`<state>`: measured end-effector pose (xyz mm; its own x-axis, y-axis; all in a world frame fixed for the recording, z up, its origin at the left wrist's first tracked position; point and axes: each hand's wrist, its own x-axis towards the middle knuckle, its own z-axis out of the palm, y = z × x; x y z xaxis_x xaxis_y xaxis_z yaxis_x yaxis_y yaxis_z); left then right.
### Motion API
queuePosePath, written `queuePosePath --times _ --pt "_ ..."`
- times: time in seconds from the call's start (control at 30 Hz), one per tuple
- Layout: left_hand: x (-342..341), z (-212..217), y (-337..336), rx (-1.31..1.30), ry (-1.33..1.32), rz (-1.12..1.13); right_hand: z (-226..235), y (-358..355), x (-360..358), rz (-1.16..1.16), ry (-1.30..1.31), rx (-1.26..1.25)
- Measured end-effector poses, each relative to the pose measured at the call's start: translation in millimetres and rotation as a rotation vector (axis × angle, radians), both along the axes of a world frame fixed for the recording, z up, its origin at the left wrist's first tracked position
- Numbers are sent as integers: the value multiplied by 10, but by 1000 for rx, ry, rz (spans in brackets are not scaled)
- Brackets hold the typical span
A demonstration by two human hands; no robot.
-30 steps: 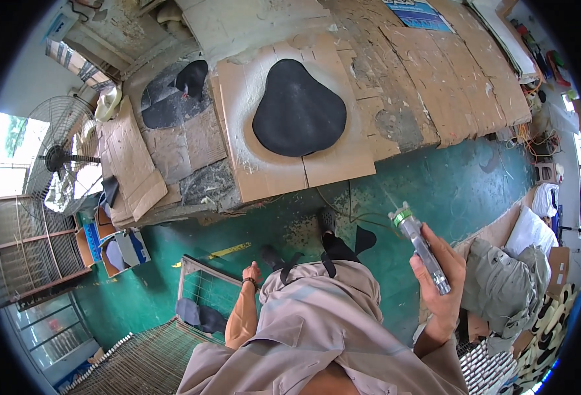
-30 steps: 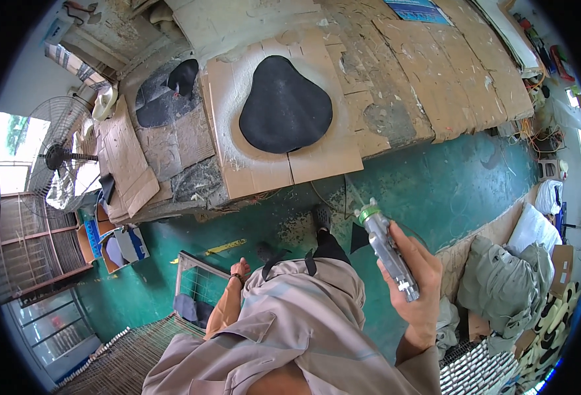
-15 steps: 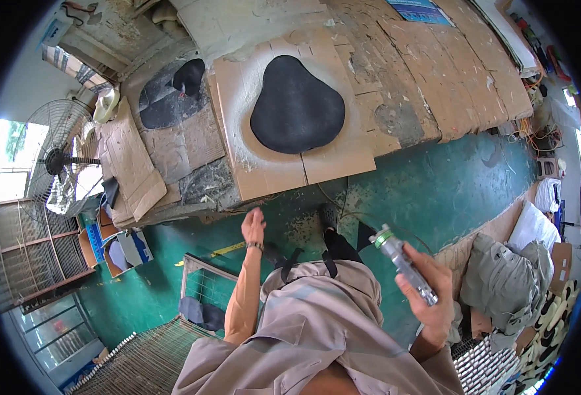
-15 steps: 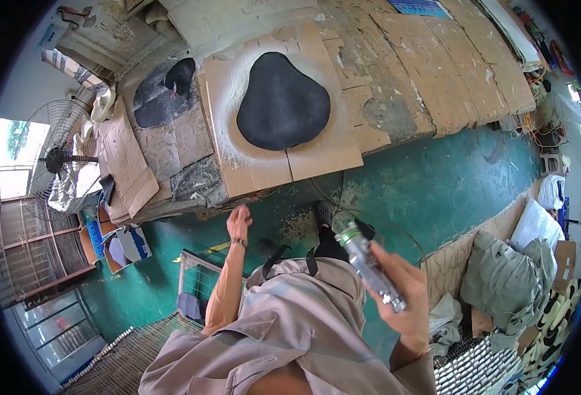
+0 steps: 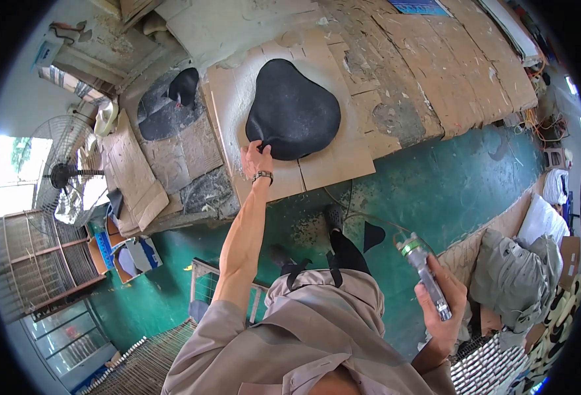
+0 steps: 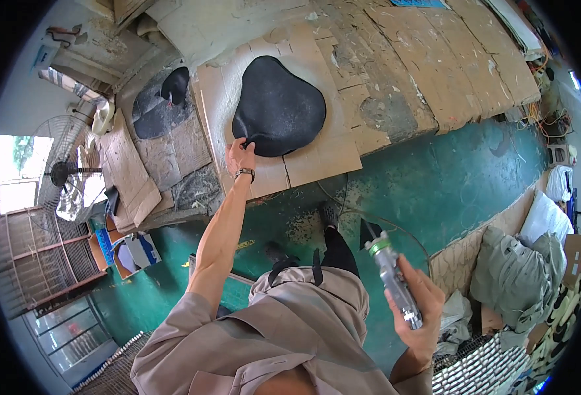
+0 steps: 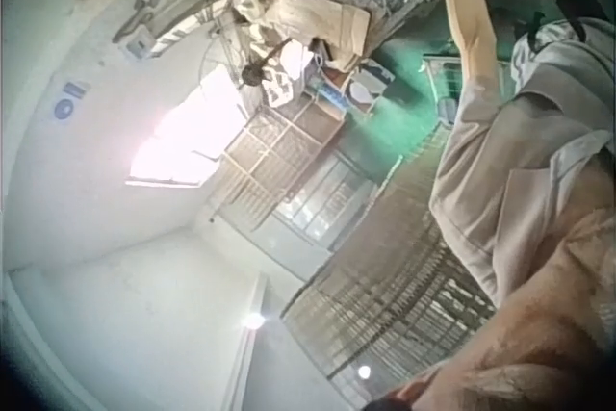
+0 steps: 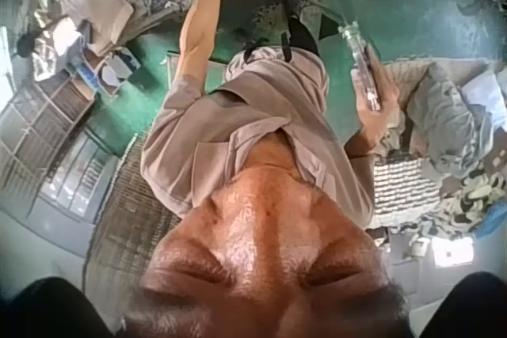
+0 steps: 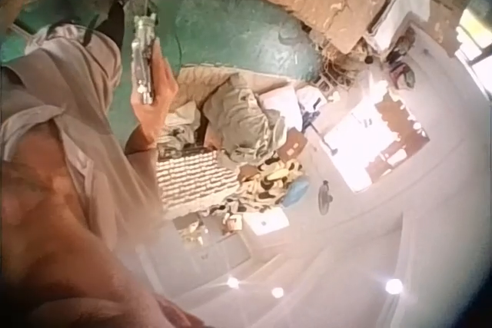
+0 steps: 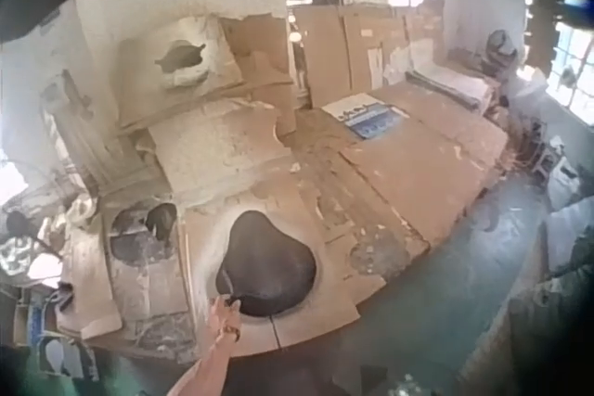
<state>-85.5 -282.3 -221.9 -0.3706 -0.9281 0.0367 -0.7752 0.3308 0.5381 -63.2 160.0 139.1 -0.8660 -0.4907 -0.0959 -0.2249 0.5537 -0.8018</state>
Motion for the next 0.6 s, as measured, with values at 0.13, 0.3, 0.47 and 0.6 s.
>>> queuePosePath --times 0.13,0.3,0.47,0.6 --pt "-132 20 -79 73 65 33 -116 0 -98 -45 -29 -41" --pt "-357 -115 39 593 682 430 -202 -65 -183 23 27 -111" --pt "-183 -489 -204 957 1032 627 -156 -166 -255 72 68 -142" --pt "-209 -478 -133 980 1045 649 -128 -205 -331 143 37 -179"
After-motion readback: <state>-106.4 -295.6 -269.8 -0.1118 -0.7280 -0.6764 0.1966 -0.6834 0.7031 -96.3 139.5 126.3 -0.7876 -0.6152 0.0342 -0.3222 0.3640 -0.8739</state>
